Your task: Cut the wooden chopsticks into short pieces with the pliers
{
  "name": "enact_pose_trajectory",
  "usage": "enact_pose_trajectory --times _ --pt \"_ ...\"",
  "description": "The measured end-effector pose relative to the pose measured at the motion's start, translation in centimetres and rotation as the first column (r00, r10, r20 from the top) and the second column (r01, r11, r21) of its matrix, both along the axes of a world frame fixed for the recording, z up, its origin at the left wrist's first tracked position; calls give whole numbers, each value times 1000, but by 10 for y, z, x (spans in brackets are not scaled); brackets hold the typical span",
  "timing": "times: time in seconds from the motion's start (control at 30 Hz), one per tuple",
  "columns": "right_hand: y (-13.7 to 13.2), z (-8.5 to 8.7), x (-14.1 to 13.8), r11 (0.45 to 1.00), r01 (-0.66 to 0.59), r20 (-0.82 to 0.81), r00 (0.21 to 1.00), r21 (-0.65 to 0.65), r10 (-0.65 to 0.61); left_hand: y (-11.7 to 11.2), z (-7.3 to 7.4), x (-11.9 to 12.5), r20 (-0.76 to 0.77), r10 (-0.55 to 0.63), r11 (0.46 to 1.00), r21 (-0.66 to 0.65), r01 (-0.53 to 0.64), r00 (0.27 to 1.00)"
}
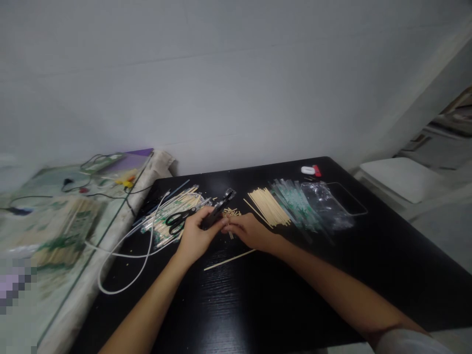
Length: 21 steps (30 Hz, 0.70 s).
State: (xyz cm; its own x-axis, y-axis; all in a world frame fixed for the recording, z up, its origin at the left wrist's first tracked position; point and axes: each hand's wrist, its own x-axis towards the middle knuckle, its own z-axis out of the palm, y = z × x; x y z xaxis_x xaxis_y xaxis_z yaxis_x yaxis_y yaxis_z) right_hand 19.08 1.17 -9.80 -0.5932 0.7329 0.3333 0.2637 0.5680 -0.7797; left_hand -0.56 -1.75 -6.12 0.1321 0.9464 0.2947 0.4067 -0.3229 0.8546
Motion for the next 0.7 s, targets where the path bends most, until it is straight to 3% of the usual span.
enact_pose_trajectory --times 0.07,0.17,0.37,0.53,0.7 --pt "0 0 -1 1000 -6 -6 1000 -9 6 -3 8 -9 -124 18 998 67 -10 992" --pt "1 0 -3 1000 -15 -29 999 -22 15 -12 24 -28 -372 98 983 183 -30 923" --pt "3 -1 -6 1000 -20 -30 999 -24 19 -33 44 -55 -749 195 977 207 -55 634" --pt "2 -3 -8 1000 3 -13 1000 -16 -4 -44 50 -44 -886 185 982 157 -101 424" --pt "1 -6 -8 999 40 -10 999 35 -39 -45 51 -27 -932 164 983 126 -133 323"
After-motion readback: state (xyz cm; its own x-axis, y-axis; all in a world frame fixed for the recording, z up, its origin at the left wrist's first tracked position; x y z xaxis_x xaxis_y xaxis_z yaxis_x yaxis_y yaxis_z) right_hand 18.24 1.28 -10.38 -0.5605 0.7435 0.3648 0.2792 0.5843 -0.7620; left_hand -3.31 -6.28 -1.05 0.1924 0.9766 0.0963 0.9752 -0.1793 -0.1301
